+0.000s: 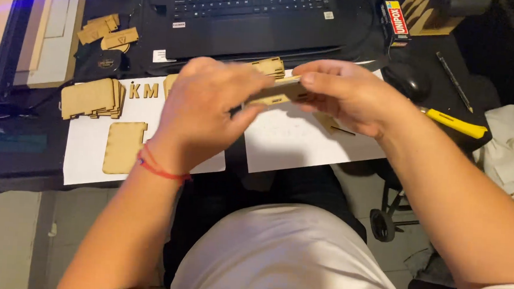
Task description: The person assembles small wooden boxes by applying glue to the edges of laser-cut pieces and joining them together. They use a small stick to spread the adhesive and press the components into place, handling multiple box parts and a tube of glue.
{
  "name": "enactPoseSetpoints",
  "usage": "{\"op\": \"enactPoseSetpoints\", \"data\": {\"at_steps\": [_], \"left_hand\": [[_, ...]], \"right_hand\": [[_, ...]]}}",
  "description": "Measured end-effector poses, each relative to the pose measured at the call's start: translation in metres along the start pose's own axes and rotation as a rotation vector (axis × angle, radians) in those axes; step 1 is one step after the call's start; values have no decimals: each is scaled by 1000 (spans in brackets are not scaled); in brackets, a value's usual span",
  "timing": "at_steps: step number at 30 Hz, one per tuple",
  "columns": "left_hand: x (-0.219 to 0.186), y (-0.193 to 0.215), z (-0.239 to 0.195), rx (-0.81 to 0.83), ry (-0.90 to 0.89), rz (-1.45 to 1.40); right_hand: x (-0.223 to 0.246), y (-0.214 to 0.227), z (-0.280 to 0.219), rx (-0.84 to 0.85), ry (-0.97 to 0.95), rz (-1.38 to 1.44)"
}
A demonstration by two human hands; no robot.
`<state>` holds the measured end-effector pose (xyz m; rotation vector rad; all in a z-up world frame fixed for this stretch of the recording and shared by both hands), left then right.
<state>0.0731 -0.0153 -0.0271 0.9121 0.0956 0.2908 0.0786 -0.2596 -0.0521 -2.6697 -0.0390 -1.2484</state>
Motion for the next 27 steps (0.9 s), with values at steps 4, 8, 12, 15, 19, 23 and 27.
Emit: {"op": "enactPoseSetpoints", "data": {"at_steps": [4, 8, 12, 15, 19, 23, 27], "left_hand": [[15, -34, -13, -1, 79, 4], [28, -61, -25, 49, 473, -230], [27, -73, -26, 57, 442, -215], [29, -89, -35, 28, 430, -165], [28, -96, -40, -5, 359, -92], [26, -91, -41, -125, 278, -105], [25, -75, -36, -161, 194, -67]], "right_hand": [[-14, 0, 17, 71, -53, -17], [-18, 25, 8, -161, 198, -401], [-7, 32, -35, -393, 255, -560], [-23, 58, -43, -442, 238, -578], [-46, 70, -52, -432, 167, -552], [-59, 68, -54, -447, 201, -516], [-44, 42, -50, -527, 738, -930]]}}
Point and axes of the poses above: each hand's wrist, its own z-axis towards the middle knuckle, its own y-axis out of the back of the hand, x = y × z, the point moved 1 cm from there along z, towards the middle knuckle, and after that the axes turned 15 degrees about -y, right-handed, at the moved point
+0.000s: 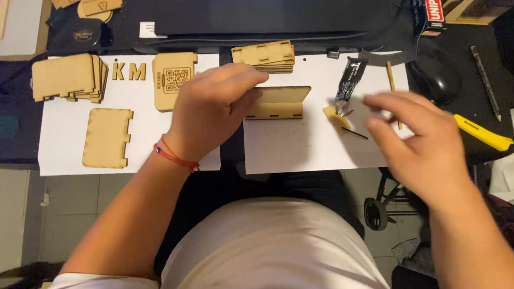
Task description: The person assembles small wooden boxes by applying glue to the edges of laser-cut pieces and joining them together. They use a small stick to spread the adhesive and press the components into place, handling multiple box parts and a tube of glue.
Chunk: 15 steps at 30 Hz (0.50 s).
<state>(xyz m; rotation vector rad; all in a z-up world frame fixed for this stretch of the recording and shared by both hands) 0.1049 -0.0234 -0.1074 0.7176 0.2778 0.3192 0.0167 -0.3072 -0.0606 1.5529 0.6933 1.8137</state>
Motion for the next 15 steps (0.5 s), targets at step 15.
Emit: {"op": "enactPoseSetpoints", "data": {"at_steps": [15], "left_hand": [[7, -8, 2, 287, 193, -132]], "right_hand": [[12, -82, 88, 342, 9, -510]]}}
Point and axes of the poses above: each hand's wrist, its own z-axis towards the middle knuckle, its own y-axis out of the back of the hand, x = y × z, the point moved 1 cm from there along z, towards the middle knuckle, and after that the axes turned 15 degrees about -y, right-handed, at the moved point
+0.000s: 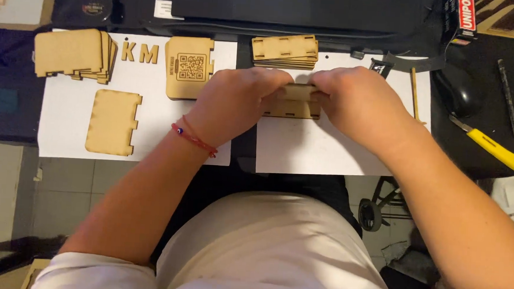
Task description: The person assembles small wooden boxes by applying glue to the edges of laser-cut pieces and joining them together. They use a small stick to spread the adhesive and press the components into place, handling multiple box parts and a tube of glue.
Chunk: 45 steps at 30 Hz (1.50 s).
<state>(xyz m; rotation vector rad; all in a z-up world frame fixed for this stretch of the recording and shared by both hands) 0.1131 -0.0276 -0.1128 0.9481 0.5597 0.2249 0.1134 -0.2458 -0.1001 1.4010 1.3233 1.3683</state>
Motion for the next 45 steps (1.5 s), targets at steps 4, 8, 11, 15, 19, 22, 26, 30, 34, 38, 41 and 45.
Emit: {"op": "enactPoseSetpoints", "data": {"at_steps": [4, 8, 11, 15, 19, 22, 26, 30, 34, 38, 41, 45], "left_hand": [[9, -9, -4, 22, 38, -115], [15, -16, -8, 89, 38, -59], [17, -13, -7, 94, 75, -116], [17, -17, -11, 15, 27, -160], [6, -1, -9, -11, 1, -70], [-1, 16, -23, -110, 38, 4], [-18, 64, -71, -296, -50, 58], [-40, 78, -131, -287, -38, 135], [-44, 76, -189, -197, 112, 217], [-39, 81, -213, -25, 295, 417], [-37, 81, -219, -36, 363, 316], [-35, 62, -199, 52, 383, 272]], "right_hand": [[-2, -3, -1, 2, 1, -5], [-2, -4, 3, -13, 26, -48], [0, -3, 4, -10, 36, -74], [4, 4, 3, 43, 8, -73], [14, 24, -5, 26, 57, -99], [10, 47, -24, -11, 144, 68], [-76, 25, -63, -138, 10, 299], [-147, -64, -164, 72, -449, 616], [-74, -57, -171, 26, -1, 482], [-36, -48, -175, -47, -22, 590], [-30, -34, -165, -14, -50, 524], [-29, -1, -162, -82, 23, 484]]}}
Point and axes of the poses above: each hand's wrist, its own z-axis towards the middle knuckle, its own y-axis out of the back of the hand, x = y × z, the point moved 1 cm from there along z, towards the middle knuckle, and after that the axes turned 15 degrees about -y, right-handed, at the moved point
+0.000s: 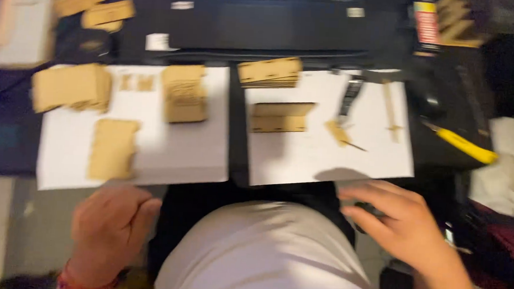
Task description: The person assembles small wooden boxes by applying glue to the edges of laser-cut pieces and joining them together. They use a small stick to spread the adhesive and press the components into place, handling multiple box parts and a tube of glue.
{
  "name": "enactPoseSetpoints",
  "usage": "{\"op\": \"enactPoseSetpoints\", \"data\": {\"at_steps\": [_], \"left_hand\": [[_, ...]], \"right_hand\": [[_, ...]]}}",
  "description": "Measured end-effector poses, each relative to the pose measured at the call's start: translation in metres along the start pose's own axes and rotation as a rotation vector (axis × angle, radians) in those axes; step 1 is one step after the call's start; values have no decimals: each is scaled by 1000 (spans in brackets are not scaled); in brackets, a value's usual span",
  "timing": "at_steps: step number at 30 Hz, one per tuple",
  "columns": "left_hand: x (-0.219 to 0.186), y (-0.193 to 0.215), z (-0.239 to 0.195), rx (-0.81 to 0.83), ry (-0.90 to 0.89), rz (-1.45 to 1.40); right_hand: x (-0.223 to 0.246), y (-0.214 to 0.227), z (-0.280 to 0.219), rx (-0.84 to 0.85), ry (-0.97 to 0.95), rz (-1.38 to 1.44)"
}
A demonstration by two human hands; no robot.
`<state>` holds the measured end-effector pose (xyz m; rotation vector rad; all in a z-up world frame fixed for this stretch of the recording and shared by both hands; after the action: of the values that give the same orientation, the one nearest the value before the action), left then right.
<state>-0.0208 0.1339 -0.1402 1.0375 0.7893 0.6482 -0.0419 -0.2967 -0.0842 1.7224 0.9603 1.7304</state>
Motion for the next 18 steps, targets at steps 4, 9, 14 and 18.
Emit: {"op": "enactPoseSetpoints", "data": {"at_steps": [4, 9, 14, 18], "left_hand": [[-15, -15, 16, -72, -134, -57], [-24, -17, 24, -39, -104, -137], [-34, -19, 38, -15, -225, -129], [-40, -14, 36, 75, -205, -180]], "right_hand": [[-23, 18, -7, -69, -51, -14], [-72, 43, 10, -290, -76, -270], [-79, 50, 86, -211, 121, -377], [-75, 28, 142, -126, 399, -439]]}}
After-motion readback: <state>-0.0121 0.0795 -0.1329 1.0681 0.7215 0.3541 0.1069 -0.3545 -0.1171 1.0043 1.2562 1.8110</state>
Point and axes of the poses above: each hand's wrist, its own z-axis towards the middle knuckle, its own y-axis out of the back of the hand, x = y × z, the point moved 1 cm from there along z, towards the middle knuckle, and after that the axes turned 15 degrees about -y, right-handed, at the moved point
